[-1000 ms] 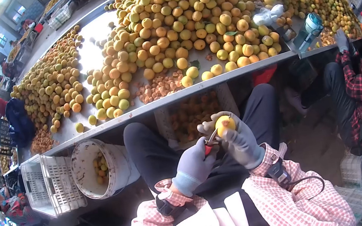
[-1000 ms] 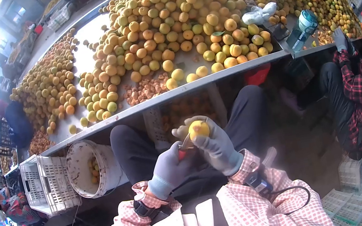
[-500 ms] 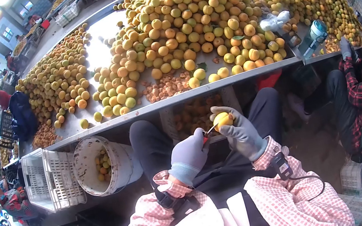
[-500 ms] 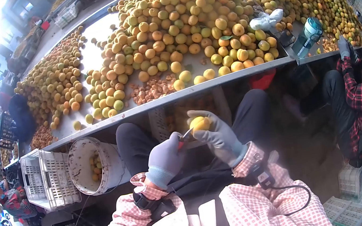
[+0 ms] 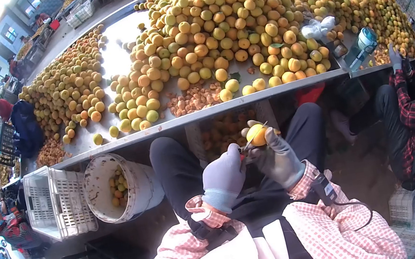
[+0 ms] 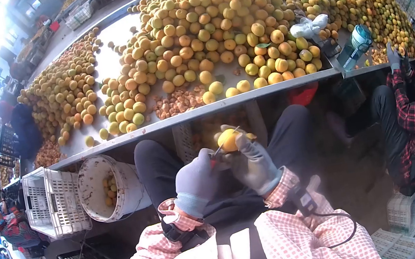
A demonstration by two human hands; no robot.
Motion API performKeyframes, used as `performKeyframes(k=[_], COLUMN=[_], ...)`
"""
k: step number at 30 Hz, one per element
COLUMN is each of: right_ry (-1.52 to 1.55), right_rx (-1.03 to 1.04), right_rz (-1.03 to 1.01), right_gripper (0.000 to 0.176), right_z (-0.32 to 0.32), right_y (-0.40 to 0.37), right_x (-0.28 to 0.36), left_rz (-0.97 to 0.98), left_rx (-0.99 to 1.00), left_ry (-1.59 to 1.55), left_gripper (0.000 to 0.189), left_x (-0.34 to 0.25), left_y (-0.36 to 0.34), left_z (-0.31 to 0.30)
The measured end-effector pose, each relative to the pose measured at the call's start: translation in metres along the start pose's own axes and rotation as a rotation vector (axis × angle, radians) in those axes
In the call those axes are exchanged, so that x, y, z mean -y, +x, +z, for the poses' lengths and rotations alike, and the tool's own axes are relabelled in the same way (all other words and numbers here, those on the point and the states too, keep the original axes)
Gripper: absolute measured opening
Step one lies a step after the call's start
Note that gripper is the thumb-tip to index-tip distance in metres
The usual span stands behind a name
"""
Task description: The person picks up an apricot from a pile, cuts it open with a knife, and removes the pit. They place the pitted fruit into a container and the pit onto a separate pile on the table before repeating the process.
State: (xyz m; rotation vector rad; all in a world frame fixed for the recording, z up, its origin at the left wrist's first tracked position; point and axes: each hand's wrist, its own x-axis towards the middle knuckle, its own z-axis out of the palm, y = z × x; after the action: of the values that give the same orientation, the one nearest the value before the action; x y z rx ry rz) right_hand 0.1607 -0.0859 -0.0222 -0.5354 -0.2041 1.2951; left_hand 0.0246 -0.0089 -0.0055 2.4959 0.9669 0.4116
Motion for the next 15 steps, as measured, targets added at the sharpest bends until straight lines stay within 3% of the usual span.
performKeyframes(k=[1,2,5,6,9,11,15], right_ry=[0.213,0.213,-0.414,-0.410,-0.215,0.163,0.097], right_rx=[-0.020,-0.018,0.008,0.005,0.002,-0.018,-0.129], right_rz=[0.095,0.096,-0.081,-0.078,-0.063,0.140,0.010], right_gripper=[0.056,0.056,0.053,0.053,0.042,0.036,0.033], right_z=[0.005,0.006,-0.007,-0.005,0.000,-0.005,-0.040], right_y=[0.000,0.000,0.006,0.004,0.004,0.006,0.016], right_x=[-0.003,0.000,-0.001,-0.002,-0.005,-0.012,-0.018], left_rz=[0.000,0.000,-0.006,-0.007,0.010,0.031,0.006], left_rx=[-0.028,-0.030,0.029,0.034,-0.037,-0.065,0.064], left_ry=[0.026,0.027,0.143,0.144,0.090,0.043,-0.009], left_gripper=[0.016,0.016,0.018,0.018,0.018,0.017,0.018], left_x=[-0.001,0.002,0.015,0.014,0.015,0.020,0.038], left_y=[0.001,0.001,-0.002,-0.004,-0.003,-0.001,-0.005], left_z=[-0.002,-0.003,0.002,0.004,0.008,0.012,0.023])
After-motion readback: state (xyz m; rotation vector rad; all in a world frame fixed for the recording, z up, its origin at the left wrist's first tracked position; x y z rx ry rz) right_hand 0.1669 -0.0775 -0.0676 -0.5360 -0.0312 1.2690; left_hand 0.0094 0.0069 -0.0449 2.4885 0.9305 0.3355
